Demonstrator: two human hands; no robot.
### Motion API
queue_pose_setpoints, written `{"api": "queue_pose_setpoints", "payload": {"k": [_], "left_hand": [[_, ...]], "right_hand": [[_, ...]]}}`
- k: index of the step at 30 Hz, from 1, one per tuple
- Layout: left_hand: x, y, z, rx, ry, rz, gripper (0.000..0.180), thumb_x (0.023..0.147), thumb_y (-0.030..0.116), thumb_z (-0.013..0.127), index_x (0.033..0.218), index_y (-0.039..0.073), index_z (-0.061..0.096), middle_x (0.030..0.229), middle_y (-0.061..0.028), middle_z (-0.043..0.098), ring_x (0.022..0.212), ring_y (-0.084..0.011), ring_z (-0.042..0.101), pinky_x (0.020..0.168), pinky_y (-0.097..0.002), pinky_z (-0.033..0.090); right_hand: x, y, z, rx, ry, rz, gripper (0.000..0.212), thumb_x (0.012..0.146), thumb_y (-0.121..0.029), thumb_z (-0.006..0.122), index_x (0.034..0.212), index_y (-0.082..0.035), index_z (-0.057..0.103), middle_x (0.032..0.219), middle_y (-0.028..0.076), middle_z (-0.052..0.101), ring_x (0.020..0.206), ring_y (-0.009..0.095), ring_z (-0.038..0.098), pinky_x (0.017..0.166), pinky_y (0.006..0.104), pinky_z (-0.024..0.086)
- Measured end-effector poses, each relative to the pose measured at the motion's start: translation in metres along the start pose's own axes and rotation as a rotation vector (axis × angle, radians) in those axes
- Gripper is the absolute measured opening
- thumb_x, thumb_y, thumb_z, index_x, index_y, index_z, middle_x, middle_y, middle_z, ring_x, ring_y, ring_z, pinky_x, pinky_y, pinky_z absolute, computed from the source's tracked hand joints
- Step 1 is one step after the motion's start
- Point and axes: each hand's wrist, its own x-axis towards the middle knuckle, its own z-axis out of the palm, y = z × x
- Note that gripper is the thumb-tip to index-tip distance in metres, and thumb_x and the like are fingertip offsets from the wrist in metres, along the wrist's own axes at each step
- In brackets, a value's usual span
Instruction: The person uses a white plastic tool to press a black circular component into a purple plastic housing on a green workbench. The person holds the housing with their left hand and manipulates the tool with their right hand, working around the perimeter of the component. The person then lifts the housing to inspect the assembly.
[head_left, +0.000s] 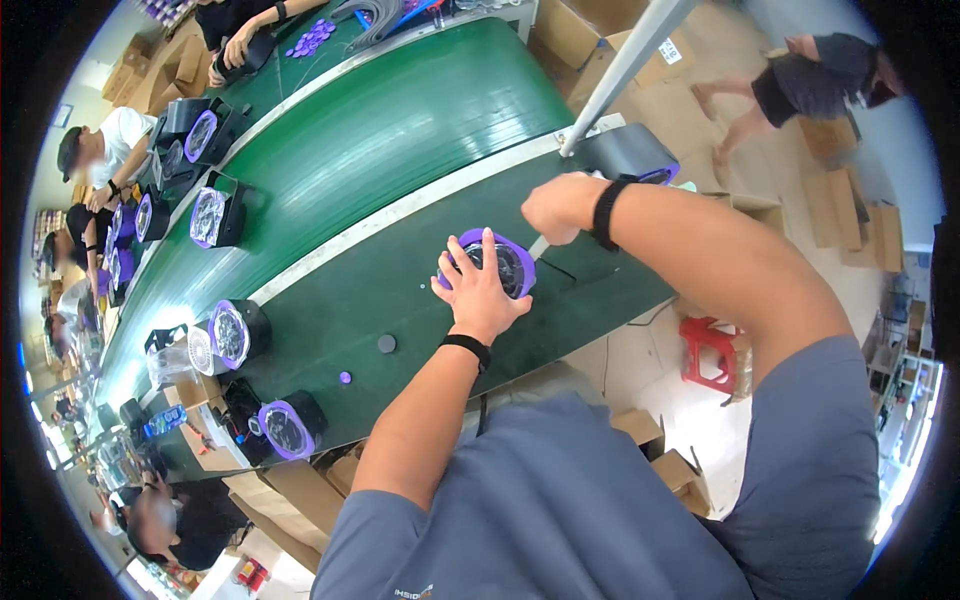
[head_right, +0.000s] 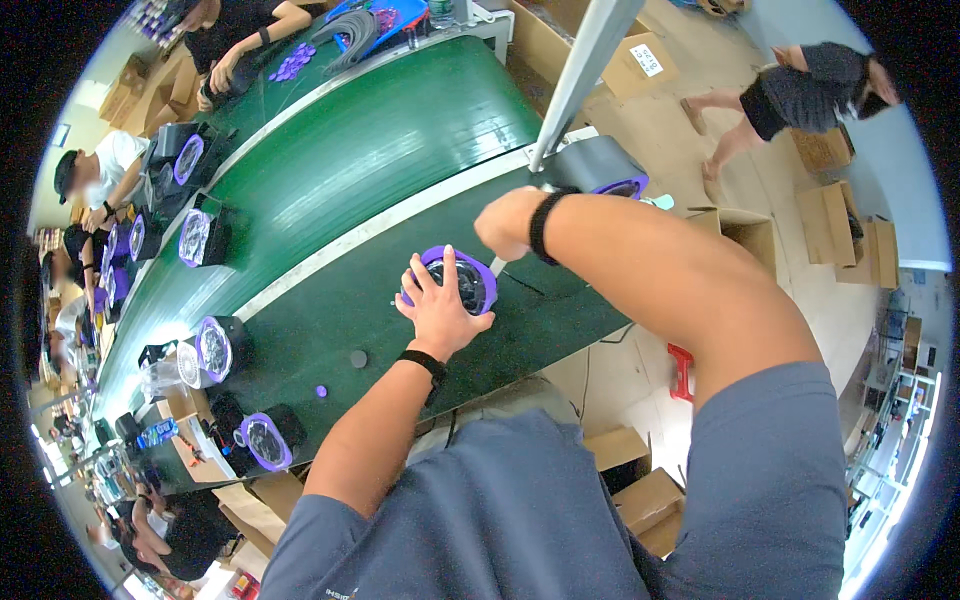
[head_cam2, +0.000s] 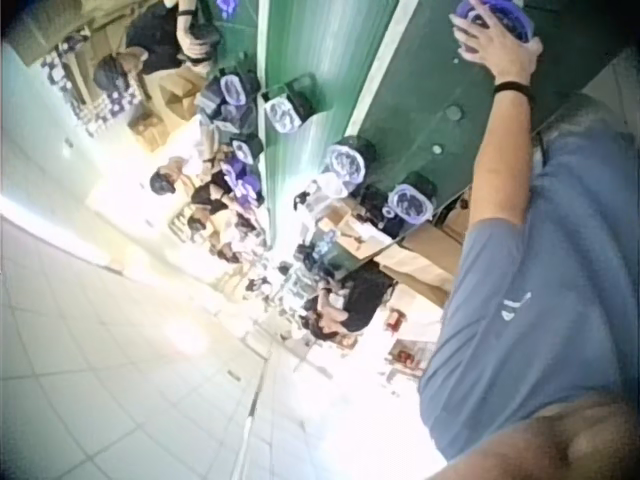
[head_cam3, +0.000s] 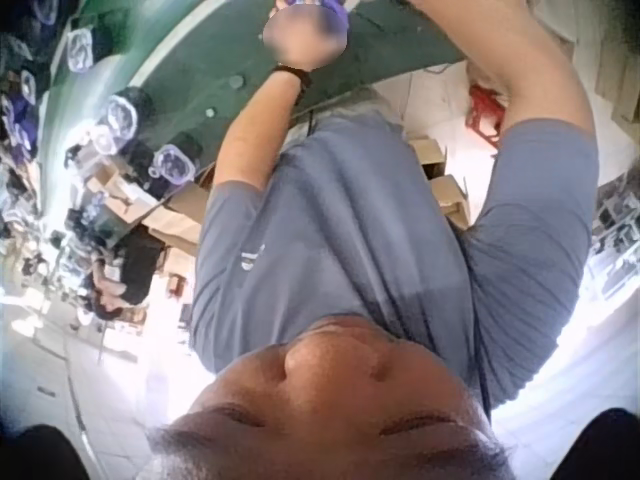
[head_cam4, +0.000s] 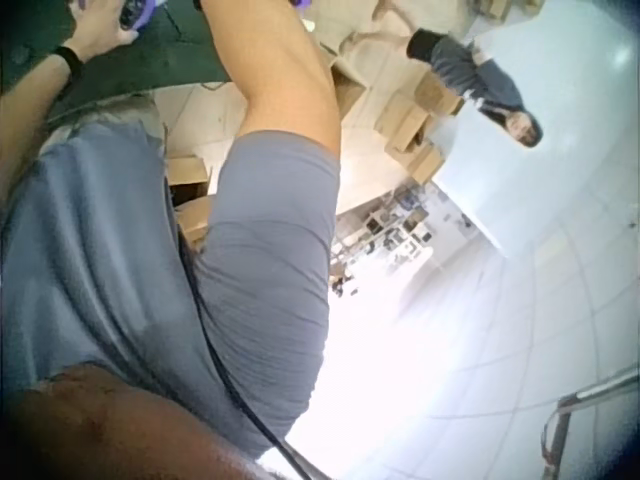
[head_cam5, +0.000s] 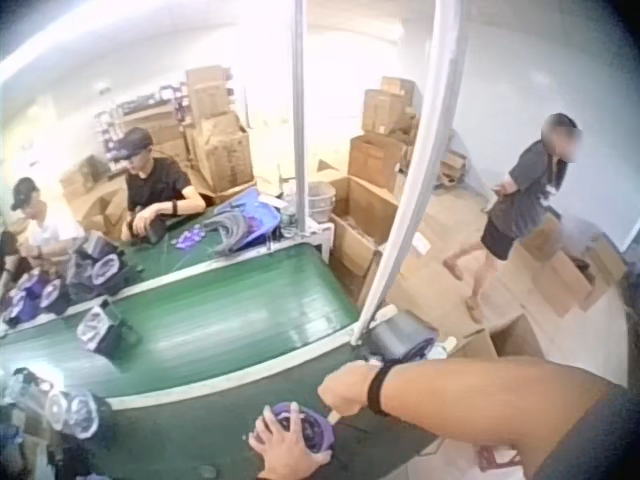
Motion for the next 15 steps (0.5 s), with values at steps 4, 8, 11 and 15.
{"api": "queue_pose_setpoints", "payload": {"k": [4,8,11,15], "left_hand": [[-0.001,-0.004,0.004,-0.014,0.012,-0.006,0.136,0.061,0.053,0.096,0.173,0.025,0.025,0.169,-0.0345,0.017,0.152,-0.0585,0.024,0.112,-0.0806,0.029],[0.001,-0.006,0.003,-0.036,0.043,0.029,0.135,0.061,0.052,0.096,0.173,0.025,0.025,0.169,-0.0344,0.018,0.151,-0.0588,0.025,0.112,-0.0811,0.029],[0.002,-0.007,0.005,-0.036,0.025,0.047,0.135,0.060,0.051,0.096,0.172,0.025,0.026,0.169,-0.0342,0.018,0.151,-0.0586,0.025,0.111,-0.0820,0.030],[-0.002,-0.014,0.003,-0.050,0.004,0.080,0.135,0.058,0.049,0.098,0.171,0.026,0.029,0.170,-0.0332,0.018,0.151,-0.0583,0.025,0.111,-0.0828,0.030]], "right_hand": [[0.010,0.017,0.083,0.564,-0.092,0.058,0.025,0.097,-0.013,0.065,0.114,-0.003,0.081,0.091,0.019,0.078,0.077,0.030,0.078,0.065,0.0475,0.061],[-0.018,-0.022,0.129,1.180,-0.034,0.268,0.027,0.105,-0.022,0.063,0.116,-0.004,0.079,0.080,0.014,0.073,0.074,0.026,0.075,0.063,0.0480,0.061],[-0.013,-0.014,0.128,0.528,0.254,0.096,0.030,0.102,-0.023,0.065,0.106,0.003,0.080,0.094,0.029,0.078,0.087,0.042,0.079,0.076,0.0533,0.063],[-0.019,-0.022,0.047,0.203,-0.009,0.093,0.027,0.092,-0.011,0.065,0.109,0.003,0.081,0.112,0.028,0.078,0.106,0.044,0.077,0.091,0.0508,0.062]]}}
